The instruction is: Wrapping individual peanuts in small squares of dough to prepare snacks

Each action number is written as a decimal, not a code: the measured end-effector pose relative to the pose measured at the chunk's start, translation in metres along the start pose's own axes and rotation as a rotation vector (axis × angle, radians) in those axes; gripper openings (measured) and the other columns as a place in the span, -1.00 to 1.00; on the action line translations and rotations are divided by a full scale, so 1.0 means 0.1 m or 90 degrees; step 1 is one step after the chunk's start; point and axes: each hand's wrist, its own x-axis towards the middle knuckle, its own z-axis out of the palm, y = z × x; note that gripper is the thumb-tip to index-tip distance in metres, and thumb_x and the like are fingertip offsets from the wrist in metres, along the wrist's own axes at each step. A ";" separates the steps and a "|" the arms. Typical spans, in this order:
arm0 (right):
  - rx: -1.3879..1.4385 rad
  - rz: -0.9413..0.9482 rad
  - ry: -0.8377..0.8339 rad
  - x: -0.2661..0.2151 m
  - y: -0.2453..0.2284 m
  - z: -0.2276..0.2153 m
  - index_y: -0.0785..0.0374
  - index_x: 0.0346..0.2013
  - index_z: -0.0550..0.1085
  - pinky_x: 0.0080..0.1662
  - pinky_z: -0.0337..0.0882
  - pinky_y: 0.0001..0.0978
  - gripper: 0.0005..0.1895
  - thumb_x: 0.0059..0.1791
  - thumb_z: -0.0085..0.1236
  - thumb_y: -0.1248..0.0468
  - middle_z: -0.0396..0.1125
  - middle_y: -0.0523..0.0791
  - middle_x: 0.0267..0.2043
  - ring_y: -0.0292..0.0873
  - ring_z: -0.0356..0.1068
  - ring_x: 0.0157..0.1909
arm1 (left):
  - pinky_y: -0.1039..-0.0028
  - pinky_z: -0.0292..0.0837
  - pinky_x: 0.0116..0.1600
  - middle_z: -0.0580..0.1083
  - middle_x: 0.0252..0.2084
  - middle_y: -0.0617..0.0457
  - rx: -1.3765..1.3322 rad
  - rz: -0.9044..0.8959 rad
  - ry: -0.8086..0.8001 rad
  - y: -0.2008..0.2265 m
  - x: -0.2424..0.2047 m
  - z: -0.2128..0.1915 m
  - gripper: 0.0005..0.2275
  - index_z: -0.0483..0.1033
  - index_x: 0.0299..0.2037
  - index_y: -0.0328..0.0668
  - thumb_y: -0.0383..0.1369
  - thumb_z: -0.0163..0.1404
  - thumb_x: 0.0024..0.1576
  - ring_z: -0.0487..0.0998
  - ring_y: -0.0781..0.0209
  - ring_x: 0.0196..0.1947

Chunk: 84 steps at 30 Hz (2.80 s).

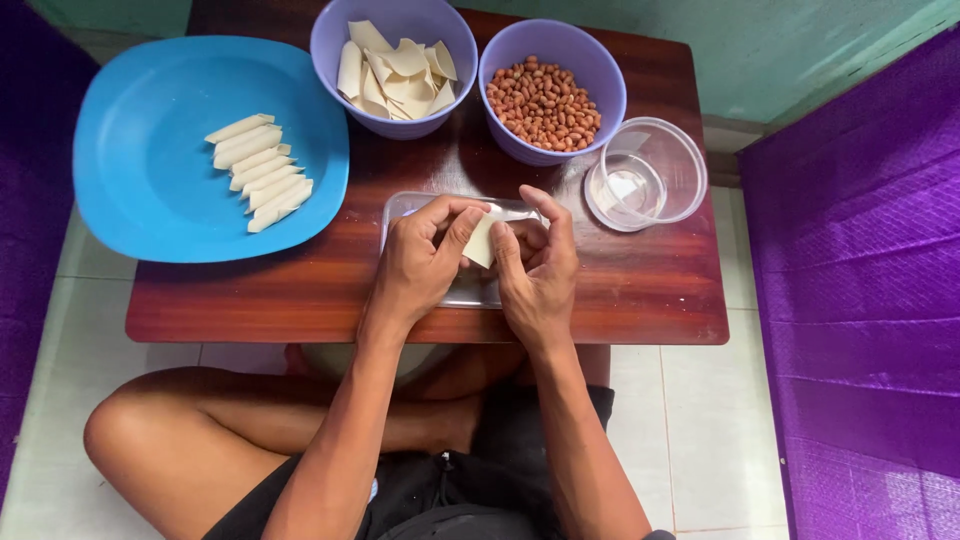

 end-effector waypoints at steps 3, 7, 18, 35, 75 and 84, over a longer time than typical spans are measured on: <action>0.004 0.019 0.006 -0.02 -0.02 -0.01 0.23 0.33 0.22 -0.44 0.52 -0.44 -0.53 0.13 0.06 0.35 0.45 -0.02 -0.30 -0.25 0.44 -0.46 | 0.45 0.50 -0.34 0.53 -0.60 -0.07 0.001 0.006 0.011 -0.01 -0.03 0.03 -0.80 0.65 -0.07 -0.08 -0.26 -0.04 0.32 0.57 0.26 -0.55; 0.008 -0.009 0.005 -0.01 0.11 -0.04 0.24 0.33 0.24 -0.47 0.49 -0.42 -0.54 0.13 0.05 0.35 0.43 -0.01 -0.35 -0.21 0.44 -0.50 | 0.43 0.50 -0.35 0.51 -0.62 -0.07 0.022 0.037 0.021 -0.02 -0.05 0.04 -0.80 0.64 -0.07 -0.12 -0.26 -0.04 0.32 0.57 0.24 -0.56; -0.077 -0.033 0.032 0.00 0.08 -0.01 0.19 0.25 0.34 -0.50 0.43 -0.40 -0.62 0.11 0.02 0.34 0.40 -0.07 -0.46 -0.21 0.40 -0.56 | 0.50 0.47 -0.38 0.49 -0.67 -0.01 0.037 0.070 0.038 -0.14 -0.03 0.07 -0.79 0.65 -0.09 -0.05 -0.22 -0.03 0.32 0.53 0.31 -0.57; -0.071 -0.005 0.021 -0.03 0.12 -0.06 0.19 0.30 0.29 -0.37 0.57 -0.33 -0.59 0.13 -0.08 0.35 0.42 -0.02 -0.28 -0.14 0.49 -0.43 | 0.43 0.44 -0.38 0.42 -0.74 0.03 0.039 0.057 0.035 -0.19 -0.06 0.09 -0.79 0.64 -0.04 0.00 -0.19 -0.04 0.32 0.45 0.23 -0.62; 0.040 0.058 -0.039 0.06 -0.07 -0.12 0.31 0.37 0.12 -0.42 0.54 -0.43 -0.33 0.01 0.14 0.50 0.39 0.05 -0.29 -0.18 0.45 -0.45 | 0.43 0.45 -0.39 0.55 -0.67 0.06 0.023 0.027 -0.016 0.07 0.00 -0.06 -0.84 0.62 -0.08 -0.04 -0.30 -0.03 0.29 0.52 0.16 -0.65; 0.022 0.170 -0.169 0.11 -0.04 -0.07 0.22 0.40 0.08 -0.42 0.51 -0.55 -0.34 0.05 0.09 0.43 0.46 -0.01 -0.28 -0.27 0.47 -0.41 | 0.17 0.47 -0.34 0.56 -0.54 -0.20 0.086 0.094 -0.159 0.02 0.18 -0.31 -0.89 0.60 -0.18 -0.14 -0.34 0.05 0.21 0.58 -0.22 -0.52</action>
